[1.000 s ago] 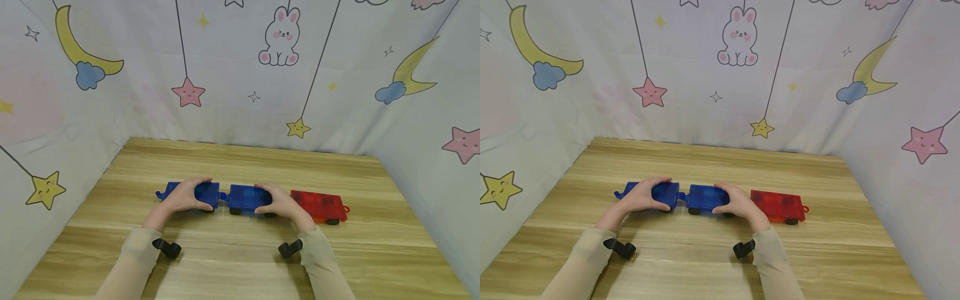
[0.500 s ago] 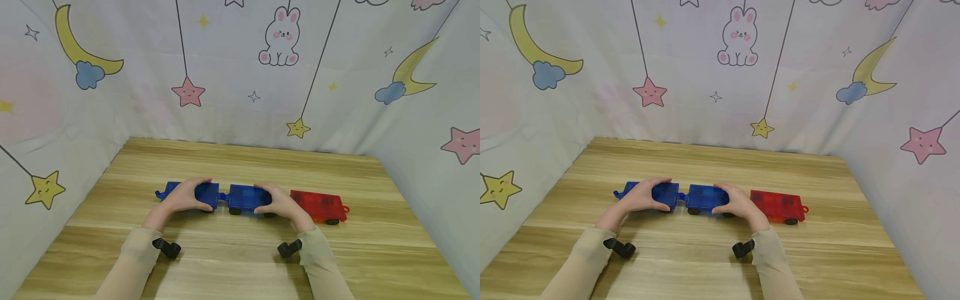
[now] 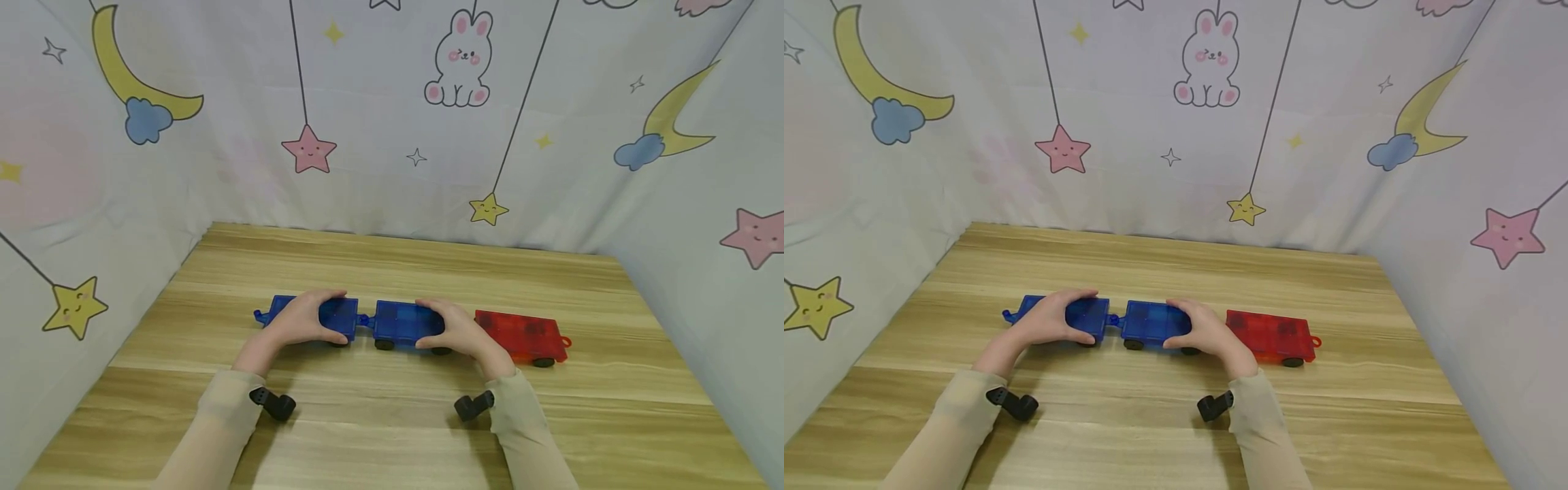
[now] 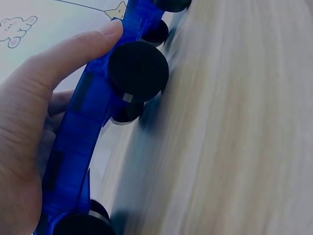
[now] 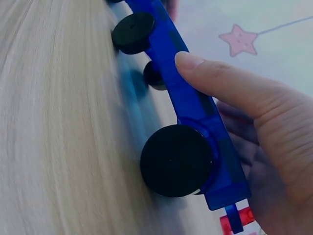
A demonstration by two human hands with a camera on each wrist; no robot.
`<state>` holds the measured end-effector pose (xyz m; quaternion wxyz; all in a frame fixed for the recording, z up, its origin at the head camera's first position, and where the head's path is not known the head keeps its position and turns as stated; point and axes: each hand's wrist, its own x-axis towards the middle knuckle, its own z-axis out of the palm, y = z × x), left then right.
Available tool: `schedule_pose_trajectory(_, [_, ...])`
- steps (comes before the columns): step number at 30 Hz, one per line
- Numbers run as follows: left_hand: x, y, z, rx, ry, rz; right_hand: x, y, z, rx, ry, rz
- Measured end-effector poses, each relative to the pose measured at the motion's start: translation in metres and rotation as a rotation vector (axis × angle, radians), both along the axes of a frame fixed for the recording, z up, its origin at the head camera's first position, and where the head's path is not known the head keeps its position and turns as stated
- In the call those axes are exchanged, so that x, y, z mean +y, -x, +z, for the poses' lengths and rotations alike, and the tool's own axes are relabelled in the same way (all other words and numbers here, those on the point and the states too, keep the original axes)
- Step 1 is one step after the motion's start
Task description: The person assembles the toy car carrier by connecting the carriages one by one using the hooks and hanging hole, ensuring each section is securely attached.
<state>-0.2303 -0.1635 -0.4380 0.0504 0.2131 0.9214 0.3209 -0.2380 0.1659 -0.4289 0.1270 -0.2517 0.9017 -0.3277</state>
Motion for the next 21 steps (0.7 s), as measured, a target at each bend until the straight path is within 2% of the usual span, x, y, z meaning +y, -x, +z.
schedule_pose_trajectory(12, [0.0,0.004,0.004,-0.002,0.065,-0.06,-0.001,0.0,0.006,0.035,-0.041,0.046])
schedule_pose_trajectory(21, [0.007,0.004,0.016,-0.01,0.229,-0.098,0.004,-0.007,0.013,0.108,-0.046,0.035])
